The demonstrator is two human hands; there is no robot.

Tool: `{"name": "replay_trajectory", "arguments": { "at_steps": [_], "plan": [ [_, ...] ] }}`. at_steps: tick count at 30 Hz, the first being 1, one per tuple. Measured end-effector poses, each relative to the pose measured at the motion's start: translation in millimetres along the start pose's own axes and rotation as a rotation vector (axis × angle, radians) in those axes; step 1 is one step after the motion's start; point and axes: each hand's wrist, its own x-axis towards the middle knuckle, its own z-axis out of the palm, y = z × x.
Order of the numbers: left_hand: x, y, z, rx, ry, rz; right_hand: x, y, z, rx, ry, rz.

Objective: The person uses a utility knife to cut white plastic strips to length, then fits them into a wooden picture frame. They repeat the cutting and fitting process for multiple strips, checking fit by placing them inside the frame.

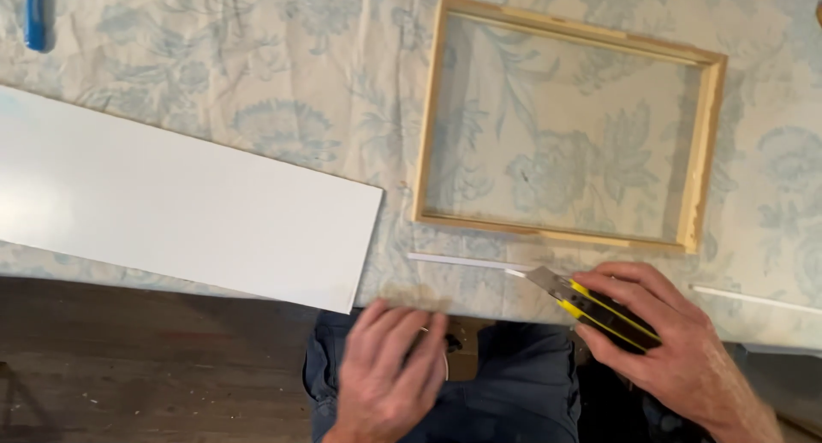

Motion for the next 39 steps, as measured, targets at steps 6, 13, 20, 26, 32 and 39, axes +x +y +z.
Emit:
{"name": "replay_trajectory", "arguments": {
  "at_steps": [6, 13, 20, 26, 32, 39],
  "plan": [
    [22, 17, 17, -0.024, -0.084, 0.019, 9, -5, 14, -0.035, 0.067, -0.313],
    [19, 14, 28, 0.024, -0.121, -0.031, 18, -4, 25, -0.031, 0.082, -0.375],
    [21, 14, 29, 0.044, -0.148, -0.073, 21, -2, 29, -0.019, 0.075, -0.368],
    [25, 14, 27, 0.043, -0.119, -0.059, 23, -1, 30, -0.020, 0.068, -0.382],
    [27, 15, 26, 0.065, -0.110, -0.059, 25, -3, 29, -0.035, 0.055, -0.382],
    [28, 17, 26, 0.076, -0.109, -0.071, 24, -1, 29, -0.036, 0.052, -0.382]
  ]
}}
